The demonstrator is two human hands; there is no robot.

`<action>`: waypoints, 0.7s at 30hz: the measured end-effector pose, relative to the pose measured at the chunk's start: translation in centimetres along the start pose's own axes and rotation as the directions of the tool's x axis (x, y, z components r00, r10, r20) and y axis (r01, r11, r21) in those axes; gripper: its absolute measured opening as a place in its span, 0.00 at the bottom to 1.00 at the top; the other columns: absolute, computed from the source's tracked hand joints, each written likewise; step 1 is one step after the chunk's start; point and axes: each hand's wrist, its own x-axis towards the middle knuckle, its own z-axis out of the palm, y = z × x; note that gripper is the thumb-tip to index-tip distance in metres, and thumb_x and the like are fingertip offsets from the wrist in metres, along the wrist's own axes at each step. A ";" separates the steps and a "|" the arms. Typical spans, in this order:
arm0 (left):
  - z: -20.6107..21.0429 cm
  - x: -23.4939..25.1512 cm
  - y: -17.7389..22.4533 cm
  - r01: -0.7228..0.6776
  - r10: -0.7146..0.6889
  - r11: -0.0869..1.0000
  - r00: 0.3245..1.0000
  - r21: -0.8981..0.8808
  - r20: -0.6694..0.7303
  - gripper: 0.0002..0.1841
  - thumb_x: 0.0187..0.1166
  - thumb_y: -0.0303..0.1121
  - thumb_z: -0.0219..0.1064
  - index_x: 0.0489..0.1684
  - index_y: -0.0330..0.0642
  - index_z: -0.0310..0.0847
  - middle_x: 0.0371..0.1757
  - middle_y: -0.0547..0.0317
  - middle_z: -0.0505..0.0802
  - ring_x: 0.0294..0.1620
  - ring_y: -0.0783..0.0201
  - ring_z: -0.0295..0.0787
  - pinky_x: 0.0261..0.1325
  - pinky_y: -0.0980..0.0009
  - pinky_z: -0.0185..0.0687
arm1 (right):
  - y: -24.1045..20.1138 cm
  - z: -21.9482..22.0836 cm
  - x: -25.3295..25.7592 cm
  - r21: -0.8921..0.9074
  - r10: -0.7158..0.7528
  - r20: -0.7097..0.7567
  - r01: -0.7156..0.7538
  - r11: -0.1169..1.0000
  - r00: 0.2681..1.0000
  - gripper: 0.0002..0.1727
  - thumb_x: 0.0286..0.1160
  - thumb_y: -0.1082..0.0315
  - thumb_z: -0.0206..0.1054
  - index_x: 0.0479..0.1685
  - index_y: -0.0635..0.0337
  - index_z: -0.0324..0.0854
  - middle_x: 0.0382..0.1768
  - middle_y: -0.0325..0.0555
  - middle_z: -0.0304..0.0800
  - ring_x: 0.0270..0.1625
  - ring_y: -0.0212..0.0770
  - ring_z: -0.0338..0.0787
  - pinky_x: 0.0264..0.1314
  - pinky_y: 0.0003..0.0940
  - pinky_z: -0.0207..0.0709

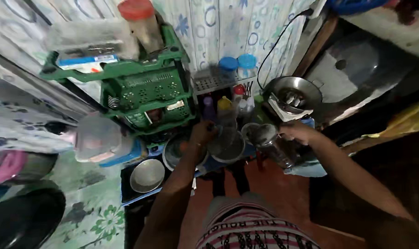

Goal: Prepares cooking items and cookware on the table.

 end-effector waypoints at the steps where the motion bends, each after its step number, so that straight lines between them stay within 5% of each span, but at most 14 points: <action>1: 0.9 0.2 0.4 0.025 -0.025 1.000 1.000 0.019 0.004 0.19 0.83 0.39 0.69 0.66 0.39 0.84 0.54 0.39 0.93 0.54 0.43 0.91 0.62 0.41 0.83 | 1.1 -0.5 -0.6 0.078 -0.032 -0.020 0.033 0.996 0.999 0.08 0.85 0.71 0.59 0.36 0.60 0.80 0.18 0.28 0.68 0.17 0.22 0.64 0.23 0.17 0.62; 9: 9.0 3.3 0.8 -0.003 -0.020 0.968 0.996 0.251 0.091 0.19 0.79 0.36 0.71 0.67 0.39 0.84 0.62 0.35 0.90 0.65 0.35 0.86 0.68 0.35 0.78 | 10.3 -2.9 -6.4 0.358 -0.151 -0.351 0.281 0.890 0.924 0.10 0.74 0.69 0.59 0.26 0.46 0.80 0.14 0.19 0.73 0.17 0.18 0.69 0.23 0.15 0.67; 14: 11.2 3.7 0.9 0.083 -0.123 0.949 0.986 0.304 0.113 0.21 0.80 0.36 0.69 0.69 0.37 0.83 0.67 0.34 0.87 0.72 0.35 0.81 0.74 0.35 0.73 | 14.5 -4.9 -10.0 0.391 -0.126 -0.452 0.323 0.862 0.883 0.10 0.73 0.72 0.60 0.34 0.50 0.87 0.28 0.22 0.91 0.32 0.20 0.88 0.42 0.20 0.85; 21: 12.9 4.0 0.0 0.133 -0.175 0.909 0.982 0.394 0.073 0.20 0.79 0.37 0.71 0.66 0.38 0.84 0.68 0.37 0.86 0.73 0.36 0.80 0.74 0.37 0.74 | 16.6 -6.8 -12.2 0.407 -0.040 -0.475 0.259 0.876 0.879 0.15 0.70 0.72 0.64 0.17 0.44 0.79 0.16 0.22 0.80 0.19 0.19 0.76 0.25 0.16 0.74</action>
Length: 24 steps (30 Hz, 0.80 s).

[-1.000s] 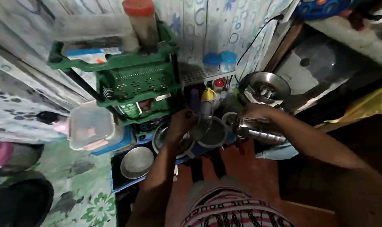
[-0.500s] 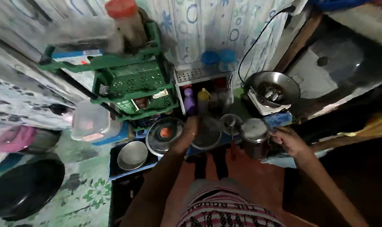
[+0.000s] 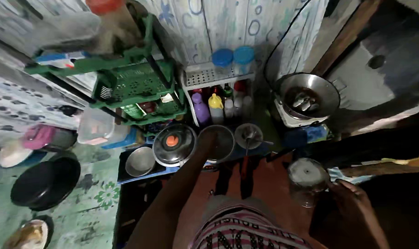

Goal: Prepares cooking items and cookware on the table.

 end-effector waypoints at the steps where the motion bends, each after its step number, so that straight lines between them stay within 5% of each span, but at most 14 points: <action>1: 0.1 -0.1 0.1 0.003 -0.003 1.000 1.000 -0.005 -0.007 0.20 0.80 0.36 0.70 0.67 0.37 0.83 0.69 0.36 0.86 0.73 0.36 0.79 0.74 0.37 0.74 | -0.1 -0.2 0.1 -0.014 0.015 -0.008 -0.016 1.000 1.000 0.15 0.70 0.74 0.63 0.17 0.45 0.79 0.15 0.22 0.80 0.19 0.19 0.76 0.25 0.16 0.74; 9: 0.9 -0.1 0.5 0.072 -0.072 0.996 0.997 0.046 -0.020 0.21 0.81 0.36 0.70 0.70 0.38 0.82 0.71 0.34 0.84 0.73 0.34 0.79 0.73 0.36 0.74 | -0.1 -0.9 2.1 -0.096 0.047 0.041 -0.043 0.994 0.998 0.10 0.73 0.75 0.62 0.26 0.51 0.82 0.19 0.22 0.83 0.22 0.18 0.80 0.30 0.16 0.78; 12: 0.3 -1.4 2.6 0.103 -0.100 0.994 0.993 0.047 -0.059 0.25 0.80 0.39 0.71 0.75 0.43 0.80 0.78 0.33 0.78 0.80 0.30 0.70 0.75 0.32 0.69 | -0.2 -0.7 3.2 -0.127 0.023 0.080 -0.012 0.992 0.997 0.07 0.73 0.75 0.62 0.30 0.55 0.83 0.22 0.24 0.86 0.26 0.20 0.84 0.35 0.19 0.83; 15: 0.8 -4.1 6.2 -0.020 0.010 0.995 0.995 -0.096 -0.102 0.25 0.86 0.42 0.64 0.76 0.38 0.78 0.75 0.33 0.81 0.78 0.34 0.74 0.79 0.38 0.69 | -0.2 -0.2 4.0 -0.053 -0.007 0.100 0.013 0.999 0.995 0.09 0.71 0.75 0.63 0.26 0.51 0.84 0.21 0.24 0.87 0.24 0.20 0.85 0.32 0.19 0.83; 17: 2.2 -5.8 8.4 -0.043 0.055 0.963 0.998 -0.267 0.038 0.23 0.91 0.41 0.55 0.71 0.31 0.79 0.67 0.33 0.86 0.71 0.39 0.82 0.78 0.44 0.72 | -0.1 -0.2 4.4 -0.049 -0.006 0.097 0.010 0.999 0.995 0.10 0.71 0.75 0.64 0.25 0.51 0.83 0.20 0.24 0.87 0.23 0.21 0.84 0.32 0.20 0.83; 20: 4.2 -6.0 9.7 0.175 -0.012 0.866 0.944 -0.468 0.330 0.27 0.96 0.45 0.45 0.72 0.28 0.75 0.61 0.32 0.87 0.60 0.44 0.86 0.68 0.46 0.77 | 0.0 -0.6 4.7 -0.140 0.024 0.080 -0.013 0.990 0.997 0.10 0.71 0.73 0.64 0.23 0.52 0.76 0.18 0.24 0.78 0.22 0.21 0.78 0.30 0.21 0.78; 24: 6.5 -3.9 10.3 0.192 0.008 0.829 0.935 -0.525 0.355 0.25 0.96 0.42 0.43 0.68 0.28 0.78 0.61 0.35 0.87 0.61 0.47 0.85 0.68 0.47 0.78 | 0.5 -2.1 3.6 -0.194 0.054 0.040 -0.045 0.980 0.998 0.07 0.72 0.72 0.65 0.26 0.55 0.80 0.19 0.26 0.79 0.23 0.21 0.80 0.31 0.20 0.80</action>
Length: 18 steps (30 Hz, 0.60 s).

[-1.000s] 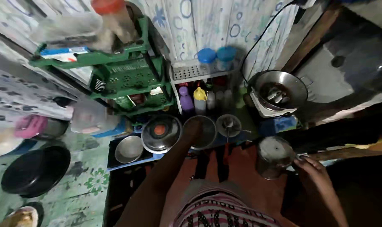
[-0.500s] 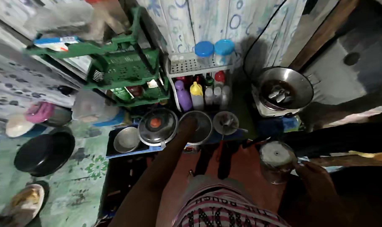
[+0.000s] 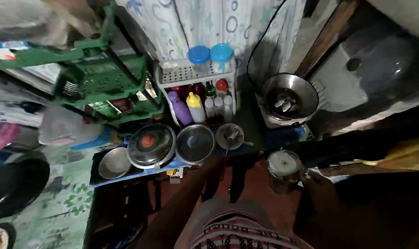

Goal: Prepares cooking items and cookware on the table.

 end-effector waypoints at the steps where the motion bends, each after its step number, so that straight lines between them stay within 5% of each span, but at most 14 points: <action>1: 0.4 0.7 0.4 0.009 -0.010 0.998 1.000 -0.061 -0.024 0.25 0.96 0.42 0.42 0.68 0.29 0.78 0.59 0.38 0.88 0.59 0.49 0.86 0.66 0.50 0.80 | 0.1 -0.5 -0.5 -0.043 0.025 -0.002 -0.025 0.999 1.000 0.06 0.73 0.71 0.65 0.28 0.58 0.79 0.19 0.27 0.77 0.23 0.22 0.78 0.31 0.21 0.78; 2: 1.0 1.4 0.9 0.054 -0.064 0.984 0.997 -0.169 -0.051 0.26 0.96 0.45 0.41 0.66 0.31 0.78 0.52 0.43 0.87 0.50 0.54 0.85 0.57 0.54 0.81 | 0.3 -0.9 -1.1 -0.071 0.045 -0.018 -0.046 0.996 0.999 0.06 0.74 0.72 0.65 0.30 0.59 0.79 0.19 0.28 0.77 0.23 0.21 0.78 0.31 0.21 0.78; 5: 2.1 5.0 0.8 0.153 -0.220 0.905 0.967 -0.396 -0.129 0.27 0.95 0.49 0.44 0.65 0.33 0.78 0.50 0.44 0.86 0.46 0.54 0.83 0.52 0.53 0.81 | 1.1 -2.5 -3.2 -0.130 0.117 -0.068 -0.125 0.984 0.991 0.08 0.77 0.70 0.65 0.43 0.68 0.84 0.26 0.36 0.84 0.28 0.25 0.84 0.37 0.25 0.83; 8: 2.3 7.1 0.2 0.142 -0.210 0.931 0.962 -0.337 -0.177 0.23 0.95 0.43 0.46 0.72 0.35 0.76 0.62 0.41 0.88 0.59 0.51 0.86 0.64 0.50 0.81 | 2.1 -4.4 -5.4 -0.163 0.242 -0.113 -0.258 0.952 0.964 0.12 0.77 0.68 0.67 0.45 0.71 0.84 0.33 0.47 0.87 0.34 0.35 0.85 0.42 0.39 0.84; 11: 2.1 7.5 -0.2 0.116 -0.085 0.970 0.985 0.211 -0.152 0.20 0.87 0.32 0.59 0.74 0.35 0.76 0.66 0.35 0.87 0.68 0.41 0.85 0.71 0.43 0.79 | 3.8 -5.0 -8.1 0.059 0.238 -0.189 -0.231 0.971 0.953 0.01 0.71 0.75 0.70 0.36 0.64 0.86 0.26 0.35 0.89 0.28 0.27 0.87 0.34 0.28 0.86; 15: 3.6 8.3 0.4 0.239 -0.283 0.951 0.927 -0.195 -0.248 0.21 0.92 0.38 0.52 0.67 0.27 0.78 0.65 0.32 0.86 0.65 0.42 0.83 0.67 0.45 0.77 | 4.5 -5.6 -11.9 0.203 0.137 -0.249 -0.087 0.975 0.959 0.10 0.69 0.80 0.64 0.33 0.54 0.89 0.27 0.25 0.92 0.30 0.21 0.88 0.37 0.22 0.86; 18: 2.9 7.2 1.5 0.203 -0.222 0.974 0.940 -0.099 -0.257 0.23 0.92 0.40 0.52 0.67 0.26 0.78 0.63 0.31 0.86 0.62 0.40 0.85 0.66 0.44 0.79 | 4.6 -5.5 -14.3 0.257 0.140 -0.369 -0.043 0.965 0.919 0.15 0.66 0.80 0.64 0.29 0.47 0.90 0.26 0.20 0.92 0.29 0.18 0.87 0.36 0.19 0.85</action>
